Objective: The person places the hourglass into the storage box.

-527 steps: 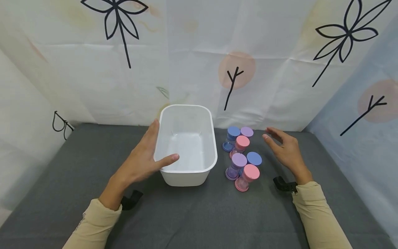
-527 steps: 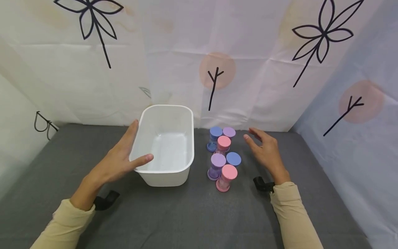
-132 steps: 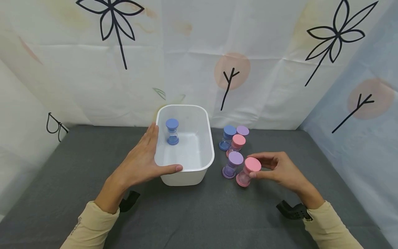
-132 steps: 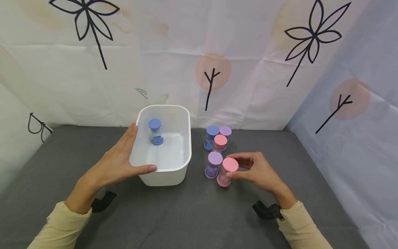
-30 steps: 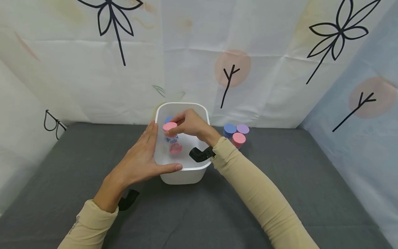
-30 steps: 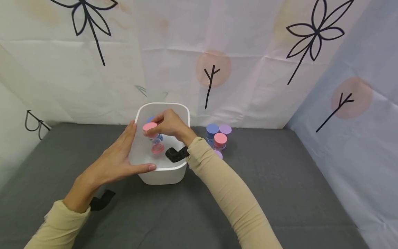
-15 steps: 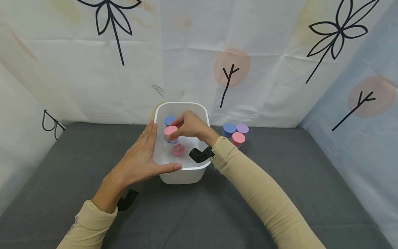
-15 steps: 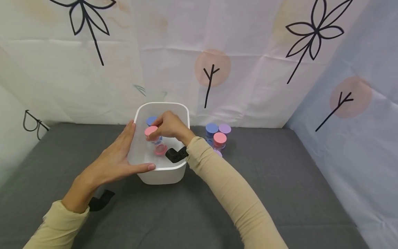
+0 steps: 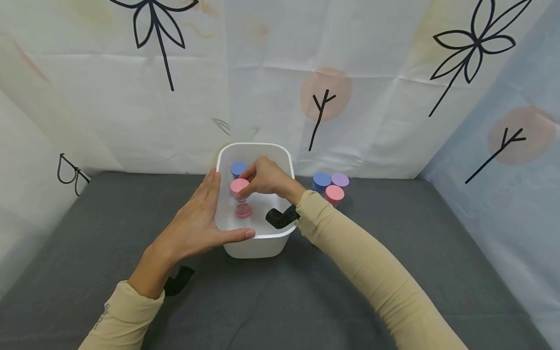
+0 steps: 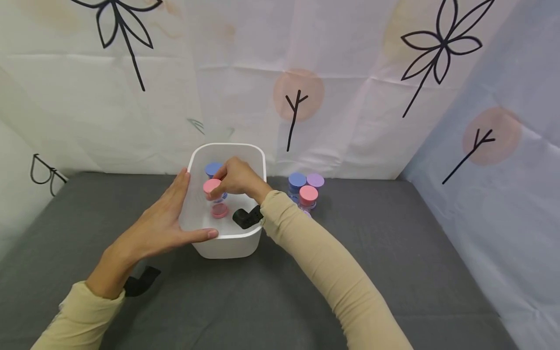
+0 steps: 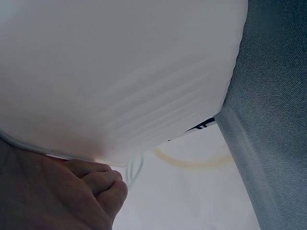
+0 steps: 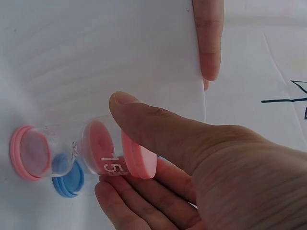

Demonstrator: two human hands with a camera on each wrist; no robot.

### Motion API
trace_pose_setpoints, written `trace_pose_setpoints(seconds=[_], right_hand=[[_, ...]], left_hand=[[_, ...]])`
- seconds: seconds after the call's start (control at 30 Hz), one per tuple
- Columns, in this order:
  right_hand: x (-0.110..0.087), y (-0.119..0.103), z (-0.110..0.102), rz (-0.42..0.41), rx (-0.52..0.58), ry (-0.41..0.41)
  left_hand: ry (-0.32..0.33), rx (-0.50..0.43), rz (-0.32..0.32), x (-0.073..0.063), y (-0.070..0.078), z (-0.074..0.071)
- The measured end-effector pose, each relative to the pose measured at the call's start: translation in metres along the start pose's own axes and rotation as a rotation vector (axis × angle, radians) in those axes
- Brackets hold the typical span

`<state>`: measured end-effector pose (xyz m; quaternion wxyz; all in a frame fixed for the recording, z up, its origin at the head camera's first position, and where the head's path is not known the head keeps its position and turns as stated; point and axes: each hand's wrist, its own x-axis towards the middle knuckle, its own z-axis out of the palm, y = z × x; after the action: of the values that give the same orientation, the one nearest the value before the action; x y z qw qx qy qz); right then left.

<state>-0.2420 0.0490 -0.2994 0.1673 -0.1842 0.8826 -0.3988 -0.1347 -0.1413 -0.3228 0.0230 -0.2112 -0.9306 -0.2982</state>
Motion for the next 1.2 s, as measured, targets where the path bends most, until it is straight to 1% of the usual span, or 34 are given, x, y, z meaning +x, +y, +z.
trace_pose_setpoints(seconds=[0.2, 0.3, 0.53, 0.87, 1.03, 1.2], right_hand=[[0.0002, -0.0004, 0.0000, -0.004, 0.037, -0.032], [0.0005, 0.0001, -0.0004, 0.009, 0.040, -0.045], [-0.0001, 0.0003, -0.0014, 0.016, -0.044, -0.053], [0.0019, 0.0002, -0.0009, 0.035, -0.169, -0.007], [0.0030, -0.0001, 0.0001, 0.043, -0.198, 0.006], [0.0023, -0.0008, -0.0007, 0.037, -0.204, 0.006]], left_hand=[[-0.007, 0.000, -0.007, -0.0004, -0.0004, -0.0005], [-0.012, 0.001, -0.012, -0.0005, -0.0002, -0.0005], [-0.017, 0.008, -0.019, 0.0002, 0.0003, -0.0007], [-0.023, -0.001, -0.023, 0.0005, 0.0000, -0.0006], [-0.017, -0.004, -0.022, 0.0003, -0.0004, -0.0004], [-0.020, 0.001, -0.023, 0.0001, 0.0000, -0.0005]])
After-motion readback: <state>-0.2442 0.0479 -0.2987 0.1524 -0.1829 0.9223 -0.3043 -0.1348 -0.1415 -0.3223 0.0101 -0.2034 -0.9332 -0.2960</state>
